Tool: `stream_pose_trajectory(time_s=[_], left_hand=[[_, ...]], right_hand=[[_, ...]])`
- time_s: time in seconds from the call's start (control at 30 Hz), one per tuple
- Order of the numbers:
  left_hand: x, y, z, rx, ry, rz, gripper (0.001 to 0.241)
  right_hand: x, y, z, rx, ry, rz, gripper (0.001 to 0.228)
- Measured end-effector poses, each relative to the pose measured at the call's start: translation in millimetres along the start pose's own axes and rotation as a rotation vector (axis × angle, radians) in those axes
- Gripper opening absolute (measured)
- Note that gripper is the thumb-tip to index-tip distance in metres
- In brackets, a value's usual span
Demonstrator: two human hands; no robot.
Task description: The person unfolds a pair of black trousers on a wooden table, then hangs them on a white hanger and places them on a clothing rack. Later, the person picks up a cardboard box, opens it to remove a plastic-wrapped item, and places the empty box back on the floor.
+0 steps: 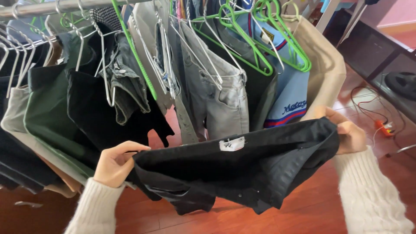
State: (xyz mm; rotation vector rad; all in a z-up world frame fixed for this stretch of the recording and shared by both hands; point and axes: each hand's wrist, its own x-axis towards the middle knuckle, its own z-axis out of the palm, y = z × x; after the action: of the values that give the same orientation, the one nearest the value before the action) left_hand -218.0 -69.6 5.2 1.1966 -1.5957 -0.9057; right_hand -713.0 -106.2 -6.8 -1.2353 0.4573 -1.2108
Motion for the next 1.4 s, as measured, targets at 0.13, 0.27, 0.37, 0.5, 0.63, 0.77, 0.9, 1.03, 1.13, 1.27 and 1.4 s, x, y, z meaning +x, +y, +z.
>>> stream_pose_trajectory(time_s=[0.13, 0.27, 0.37, 0.5, 0.63, 0.77, 0.9, 1.03, 1.13, 1.27, 1.4], left_hand=[[-2, 0, 1, -0.024, 0.024, 0.114, 0.016], [-1, -13, -6, -0.024, 0.005, 0.100, 0.030], [3, -11, -11, 0.032, 0.079, 0.220, 0.027], [9, -4, -15, 0.097, 0.220, 0.242, 0.021], [22, 5, -19, 0.044, 0.157, 0.230, 0.015], [32, 12, -19, 0.011, -0.001, 0.192, 0.015], [37, 15, -10, 0.091, 0.225, 0.195, 0.031], [40, 33, -10, 0.056, 0.336, 0.329, 0.023], [42, 43, -8, 0.040, 0.244, 0.364, 0.020], [51, 36, 4, 0.164, 0.240, 0.246, 0.037], [65, 34, 26, 0.075, 0.185, 0.219, 0.038]], right_hand=[[4, -12, 27, -0.073, -0.054, -0.032, 0.017], [1, -4, 20, -0.279, 0.199, -0.051, 0.013], [4, 3, 26, -0.429, 0.370, -0.077, 0.018], [12, -3, 58, -1.007, 0.531, -0.126, 0.018], [17, 3, 54, -1.081, 0.529, -0.121, 0.019], [24, 20, 28, -0.617, 0.536, -0.076, 0.018], [29, 25, 18, -0.452, 0.449, -0.001, 0.020], [31, 18, 22, -0.545, 0.453, 0.020, 0.018], [28, 14, 15, -0.983, 0.337, 0.009, 0.021], [20, 27, -16, -1.100, 0.291, 0.237, 0.024], [17, 46, -46, -0.960, 0.132, 0.334, 0.028]])
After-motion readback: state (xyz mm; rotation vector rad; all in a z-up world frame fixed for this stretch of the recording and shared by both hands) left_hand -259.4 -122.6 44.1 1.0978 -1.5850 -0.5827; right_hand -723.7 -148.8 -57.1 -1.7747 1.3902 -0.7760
